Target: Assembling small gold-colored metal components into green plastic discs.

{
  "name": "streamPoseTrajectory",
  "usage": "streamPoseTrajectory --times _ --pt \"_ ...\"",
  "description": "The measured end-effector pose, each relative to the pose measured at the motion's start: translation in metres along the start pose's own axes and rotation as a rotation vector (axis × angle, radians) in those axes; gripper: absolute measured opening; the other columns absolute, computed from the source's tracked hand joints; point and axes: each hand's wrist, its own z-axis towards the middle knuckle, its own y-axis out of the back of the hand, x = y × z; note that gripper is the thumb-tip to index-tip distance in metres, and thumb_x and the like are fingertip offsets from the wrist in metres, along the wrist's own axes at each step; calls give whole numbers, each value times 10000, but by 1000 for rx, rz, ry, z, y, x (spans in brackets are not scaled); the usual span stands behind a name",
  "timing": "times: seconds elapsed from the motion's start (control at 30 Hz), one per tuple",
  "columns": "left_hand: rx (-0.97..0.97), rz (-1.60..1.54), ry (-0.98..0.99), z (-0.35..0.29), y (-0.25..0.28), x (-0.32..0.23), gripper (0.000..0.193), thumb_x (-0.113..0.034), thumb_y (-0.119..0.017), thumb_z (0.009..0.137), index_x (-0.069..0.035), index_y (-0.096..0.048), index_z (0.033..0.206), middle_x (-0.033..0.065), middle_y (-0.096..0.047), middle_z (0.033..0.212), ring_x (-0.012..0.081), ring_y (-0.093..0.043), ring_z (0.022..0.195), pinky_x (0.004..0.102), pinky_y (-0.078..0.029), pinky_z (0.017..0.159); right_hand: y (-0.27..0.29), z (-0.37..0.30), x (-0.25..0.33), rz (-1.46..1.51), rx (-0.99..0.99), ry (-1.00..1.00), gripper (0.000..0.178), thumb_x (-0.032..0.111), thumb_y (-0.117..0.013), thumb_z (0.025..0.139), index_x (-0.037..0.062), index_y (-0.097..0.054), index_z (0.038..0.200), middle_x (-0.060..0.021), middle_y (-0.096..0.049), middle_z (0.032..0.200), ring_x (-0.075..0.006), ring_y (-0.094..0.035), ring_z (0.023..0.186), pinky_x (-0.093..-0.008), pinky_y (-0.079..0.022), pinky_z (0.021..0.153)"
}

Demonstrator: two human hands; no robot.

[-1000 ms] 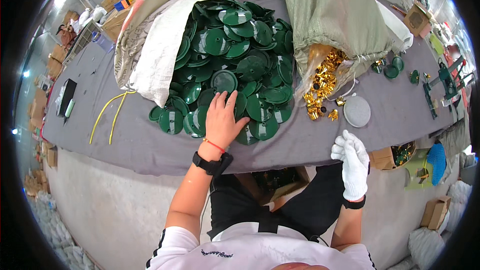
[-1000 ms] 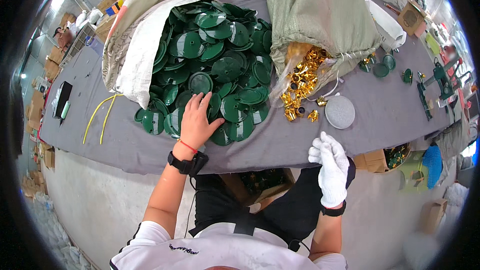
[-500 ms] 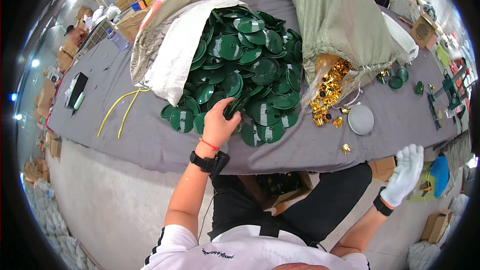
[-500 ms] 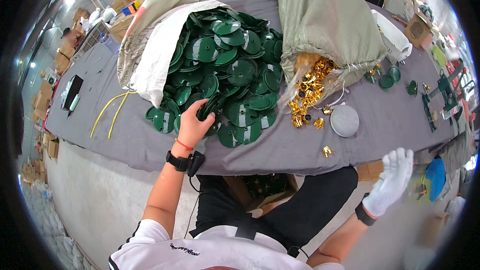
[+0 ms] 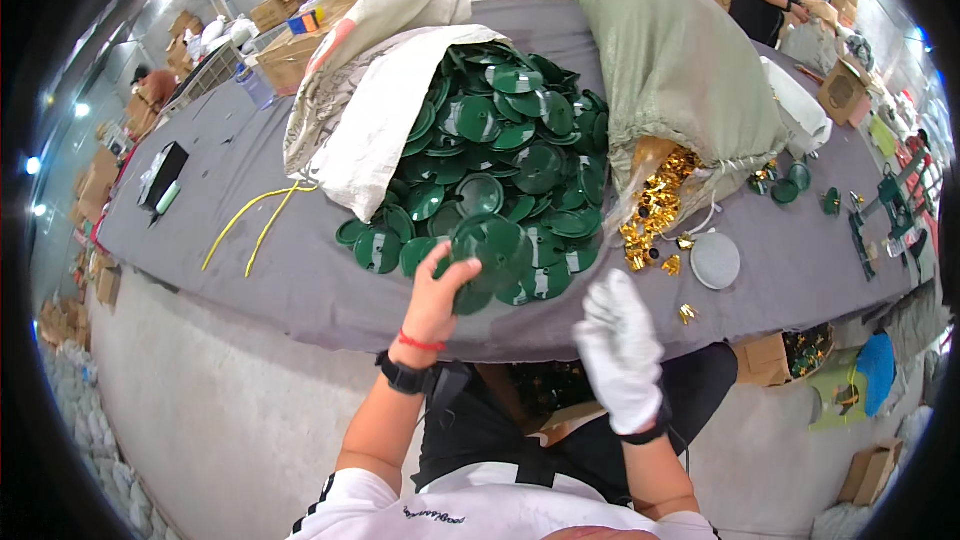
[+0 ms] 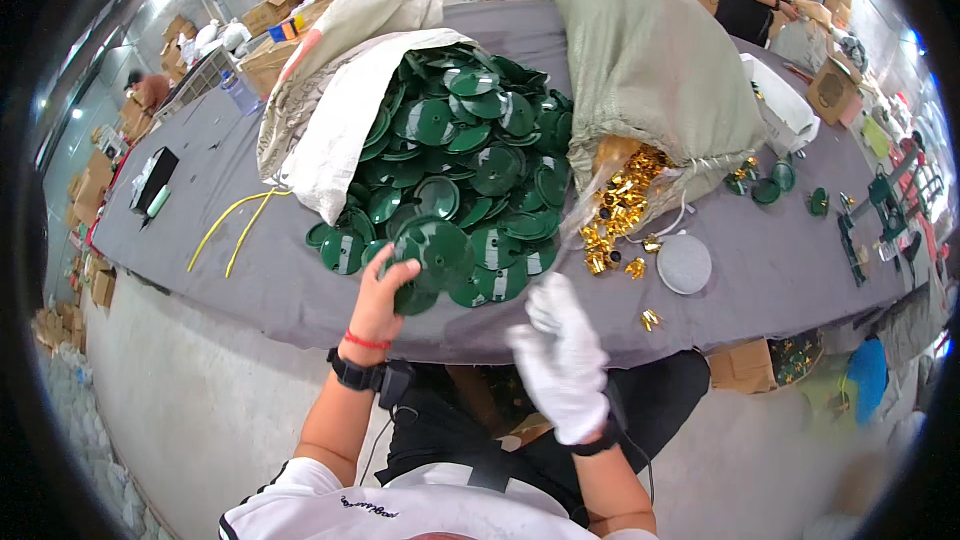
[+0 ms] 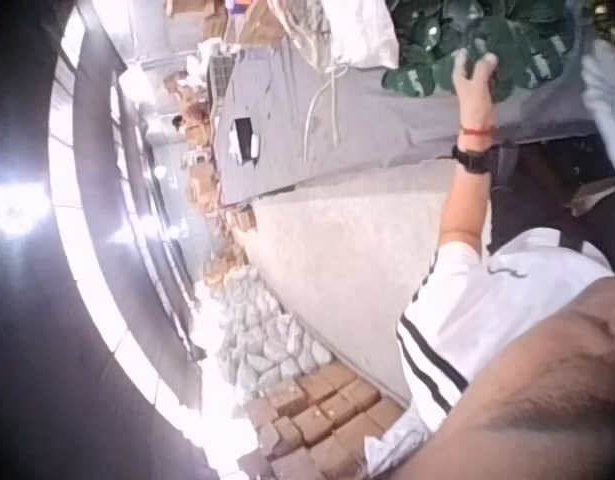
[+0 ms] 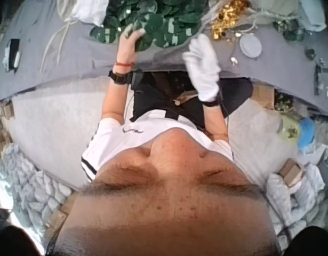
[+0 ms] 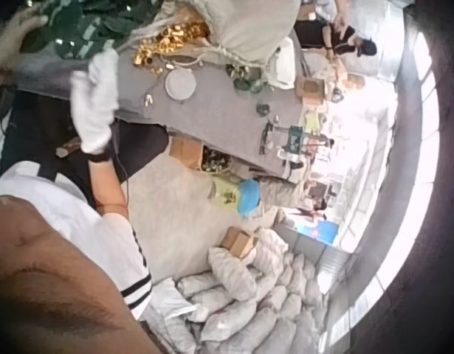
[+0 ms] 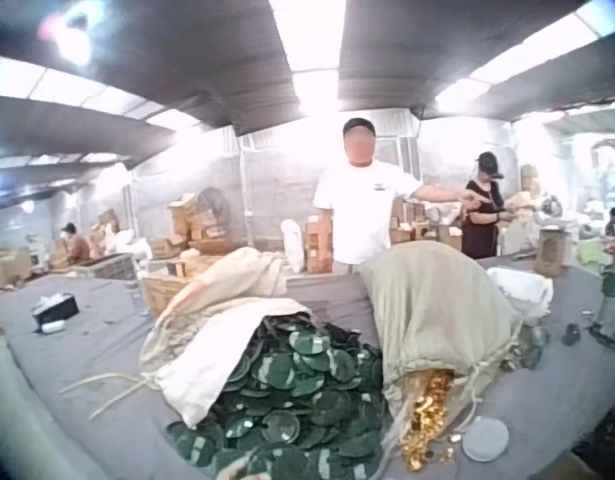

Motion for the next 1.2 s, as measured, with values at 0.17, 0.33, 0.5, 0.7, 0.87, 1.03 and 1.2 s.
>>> streamPoseTrajectory --times 0.17,0.33,0.5,0.7,0.87,1.03,1.2 --pt "152 28 160 -52 -9 16 344 -40 -675 844 -20 -569 1171 11 -634 996 92 -581 891 252 -473 784 -41 22 20 -487 314 310 916 310 -788 743 -1 -310 1460 -269 -404 1410 -451 -400 1311 -500 -347 1093" --pt "358 -212 270 -66 19 74 369 -356 -385 1045 -69 -516 1235 68 -603 1175 176 -589 1077 360 -476 941 -32 0 15 -419 478 41 892 391 -763 752 -9 -350 1434 -275 -427 1388 -431 -402 1313 -450 -359 1093" --pt "358 -413 547 -84 31 94 474 -363 -423 1029 -69 -423 1400 86 -542 1345 242 -526 1231 420 -400 1064 -39 -38 18 -455 394 39 720 290 -753 772 -2 -453 1358 -245 -489 1329 -409 -459 1258 -449 -391 1058" --pt "478 -414 539 -96 31 104 447 -322 -418 1033 -85 -408 1412 79 -523 1366 229 -526 1227 411 -392 1070 -35 -60 21 -282 221 -188 612 235 -746 807 -3 -504 1316 -211 -541 1308 -349 -528 1227 -400 -426 1034" --pt "394 -377 634 -96 25 102 432 -356 -449 999 -60 -525 1303 90 -593 1280 249 -566 1178 426 -424 1037 -21 -56 36 -413 235 -182 564 303 -718 837 12 -535 1284 -197 -606 1224 -341 -623 1098 -383 -503 936" --pt "301 -345 510 -93 20 102 459 -399 -423 958 -62 -592 1218 99 -645 1200 275 -618 1097 437 -477 978 -7 -55 30 -417 220 -231 428 286 -652 904 53 -578 1255 -152 -644 1180 -302 -641 1068 -364 -520 900" --pt "322 -252 504 -81 10 110 506 -413 -391 971 -43 -532 1286 136 -621 1213 320 -610 1087 509 -510 888 2 -52 11 55 -51 -439 340 254 -648 910 44 -627 1177 -141 -650 1160 -238 -615 1125 -325 -464 962"
